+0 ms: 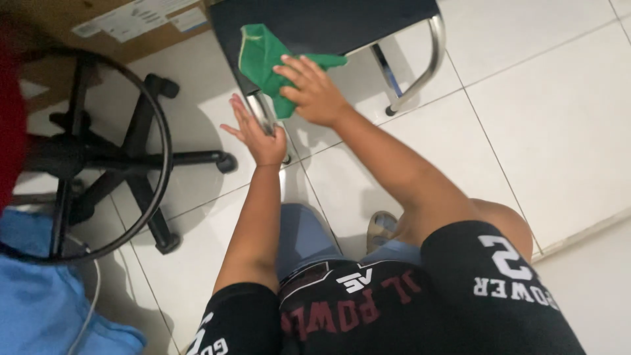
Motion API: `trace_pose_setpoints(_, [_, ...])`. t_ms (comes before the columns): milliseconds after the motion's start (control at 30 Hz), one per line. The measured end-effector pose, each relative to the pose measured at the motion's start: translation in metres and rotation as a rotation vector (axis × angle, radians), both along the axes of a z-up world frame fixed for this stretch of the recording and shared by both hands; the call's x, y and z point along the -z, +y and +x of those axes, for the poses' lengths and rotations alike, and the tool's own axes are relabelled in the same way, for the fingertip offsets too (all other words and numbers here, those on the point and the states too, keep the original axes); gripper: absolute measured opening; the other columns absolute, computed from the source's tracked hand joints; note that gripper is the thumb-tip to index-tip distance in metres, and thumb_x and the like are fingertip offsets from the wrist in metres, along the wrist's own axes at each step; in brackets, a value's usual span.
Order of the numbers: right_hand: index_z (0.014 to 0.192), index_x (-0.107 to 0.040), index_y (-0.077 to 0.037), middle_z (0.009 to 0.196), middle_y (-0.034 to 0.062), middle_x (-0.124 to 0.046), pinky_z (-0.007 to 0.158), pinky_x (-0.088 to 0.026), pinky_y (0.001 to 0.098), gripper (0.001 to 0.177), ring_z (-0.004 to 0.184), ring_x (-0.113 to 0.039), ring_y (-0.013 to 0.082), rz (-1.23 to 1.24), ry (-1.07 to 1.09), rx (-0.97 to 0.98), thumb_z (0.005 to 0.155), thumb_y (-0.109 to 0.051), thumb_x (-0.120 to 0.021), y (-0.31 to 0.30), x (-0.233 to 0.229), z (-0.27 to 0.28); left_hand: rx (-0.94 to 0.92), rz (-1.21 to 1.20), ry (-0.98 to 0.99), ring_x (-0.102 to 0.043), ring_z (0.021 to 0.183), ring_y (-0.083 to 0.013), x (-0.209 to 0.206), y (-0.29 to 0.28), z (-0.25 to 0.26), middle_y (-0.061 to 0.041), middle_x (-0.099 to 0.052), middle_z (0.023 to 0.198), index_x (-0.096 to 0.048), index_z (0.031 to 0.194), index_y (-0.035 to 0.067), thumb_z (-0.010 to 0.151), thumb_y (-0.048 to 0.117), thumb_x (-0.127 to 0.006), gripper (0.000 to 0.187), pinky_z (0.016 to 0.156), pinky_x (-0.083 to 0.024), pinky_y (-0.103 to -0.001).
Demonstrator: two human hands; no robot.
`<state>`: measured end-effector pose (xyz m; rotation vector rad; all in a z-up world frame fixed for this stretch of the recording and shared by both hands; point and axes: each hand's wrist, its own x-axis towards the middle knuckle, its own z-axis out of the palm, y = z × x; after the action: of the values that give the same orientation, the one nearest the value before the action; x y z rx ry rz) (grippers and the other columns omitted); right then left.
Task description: The person cleans a step stool by wiping its steps, seat, and metal frame with a cloth.
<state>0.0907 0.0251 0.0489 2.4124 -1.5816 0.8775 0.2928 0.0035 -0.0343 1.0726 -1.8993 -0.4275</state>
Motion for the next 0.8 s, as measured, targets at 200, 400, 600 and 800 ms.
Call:
trace_pose_setpoints(200, [0.108, -0.061, -0.014, 0.161, 0.0107, -0.047, 0.126, -0.029, 0.0582, 0.021, 0.154, -0.036, 0.0375, -0.123, 0.330, 0.092, 0.090, -0.010, -0.071, 0.028, 0.021, -0.127, -0.001, 0.015, -0.009, -0.017, 0.165, -0.0372, -0.005, 0.001, 0.003, -0.023, -0.021, 0.173, 0.002, 0.166, 0.003, 0.074, 0.008, -0.062, 0.113, 0.125, 0.016, -0.069])
trace_pose_setpoints(400, [0.093, -0.057, -0.009, 0.154, 0.0107, -0.053, 0.127, -0.027, 0.0596, 0.010, 0.152, -0.042, 0.0393, -0.073, 0.442, 0.402, 0.090, -0.008, -0.066, 0.069, 0.017, -0.222, -0.013, 0.046, -0.046, -0.015, 0.164, -0.0386, -0.009, 0.000, 0.002, -0.024, -0.020, 0.173, 0.003, 0.165, -0.001, 0.069, 0.008, -0.060, 0.114, 0.124, 0.018, -0.066])
trace_pose_setpoints(600, [0.121, -0.063, -0.004, 0.130, 0.0192, -0.060, 0.104, -0.039, 0.0581, 0.030, 0.126, -0.050, 0.0416, 0.369, 0.084, 0.733, 0.092, -0.013, -0.066, 0.090, 0.022, -0.207, -0.020, 0.076, -0.059, -0.016, 0.166, -0.0336, -0.005, 0.007, 0.000, -0.022, -0.019, 0.174, 0.004, 0.166, 0.001, 0.070, 0.006, -0.058, 0.115, 0.127, 0.018, -0.065])
trace_pose_setpoints(800, [0.140, -0.053, -0.008, 0.152, 0.0221, -0.036, 0.105, -0.051, 0.0401, 0.055, 0.136, -0.044, 0.0428, -0.050, -0.197, 1.143, 0.089, 0.006, -0.067, 0.105, 0.117, -0.162, -0.014, 0.123, 0.024, -0.013, 0.168, -0.0321, -0.010, 0.007, 0.000, -0.017, -0.017, 0.177, 0.006, 0.167, 0.003, 0.074, 0.004, -0.058, 0.113, 0.127, 0.021, -0.064])
